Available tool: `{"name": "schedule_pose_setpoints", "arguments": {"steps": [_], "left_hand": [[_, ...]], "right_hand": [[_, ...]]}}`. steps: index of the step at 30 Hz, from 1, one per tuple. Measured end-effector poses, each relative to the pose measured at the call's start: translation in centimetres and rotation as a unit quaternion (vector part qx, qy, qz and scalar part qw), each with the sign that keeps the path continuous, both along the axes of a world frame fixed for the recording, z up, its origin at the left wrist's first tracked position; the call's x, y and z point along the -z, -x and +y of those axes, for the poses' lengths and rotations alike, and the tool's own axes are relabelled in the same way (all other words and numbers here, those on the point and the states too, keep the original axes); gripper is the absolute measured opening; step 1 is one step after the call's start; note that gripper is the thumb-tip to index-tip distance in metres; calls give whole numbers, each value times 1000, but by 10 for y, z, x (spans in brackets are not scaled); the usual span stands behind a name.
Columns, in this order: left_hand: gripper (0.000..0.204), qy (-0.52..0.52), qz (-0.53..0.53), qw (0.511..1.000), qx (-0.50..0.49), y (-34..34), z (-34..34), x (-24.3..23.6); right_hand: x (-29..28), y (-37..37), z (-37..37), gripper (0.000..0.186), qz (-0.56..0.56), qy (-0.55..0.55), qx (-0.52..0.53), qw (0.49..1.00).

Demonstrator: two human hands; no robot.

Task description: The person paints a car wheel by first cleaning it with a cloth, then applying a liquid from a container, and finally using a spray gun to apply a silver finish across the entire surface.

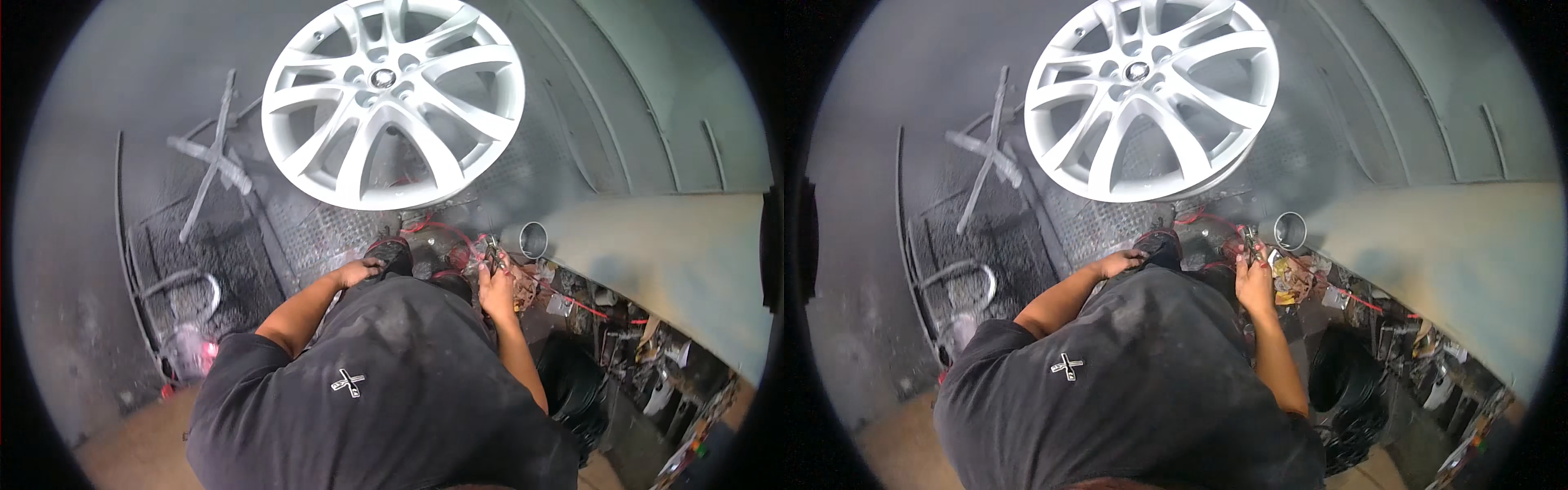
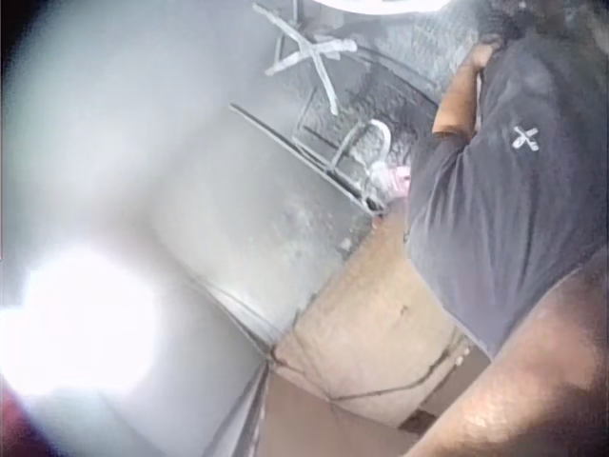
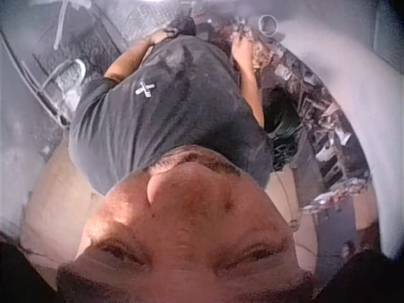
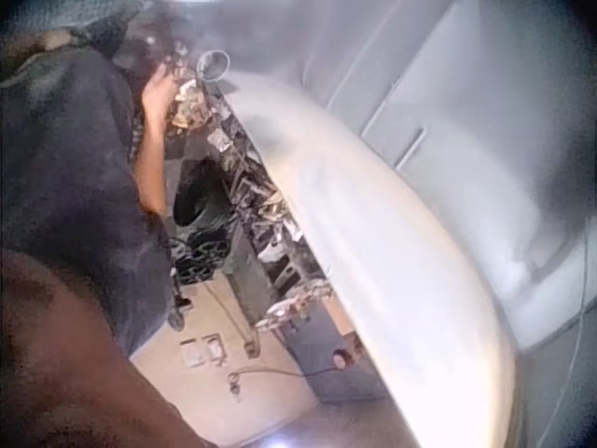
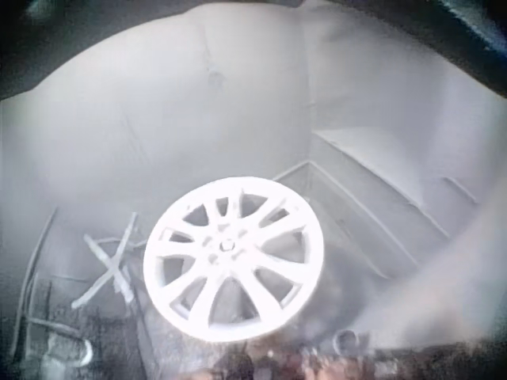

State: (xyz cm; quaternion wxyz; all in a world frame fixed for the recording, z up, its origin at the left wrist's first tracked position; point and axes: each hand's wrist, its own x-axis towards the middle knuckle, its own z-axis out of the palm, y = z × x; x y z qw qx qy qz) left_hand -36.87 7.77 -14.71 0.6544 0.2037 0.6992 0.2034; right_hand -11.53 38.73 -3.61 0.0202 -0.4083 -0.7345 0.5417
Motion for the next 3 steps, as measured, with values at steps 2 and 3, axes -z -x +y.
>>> {"name": "schedule_pose_setpoints", "arguments": {"steps": [2, 3], "left_hand": [[51, 30, -18, 998, -43, -20, -6, -24], [54, 51, -39, 995, -73, -24, -2, -48]], "right_hand": [[14, -15, 7, 40, 11, -10, -49, 999], [23, -21, 12, 46, 20, -29, -86, 996]]}}
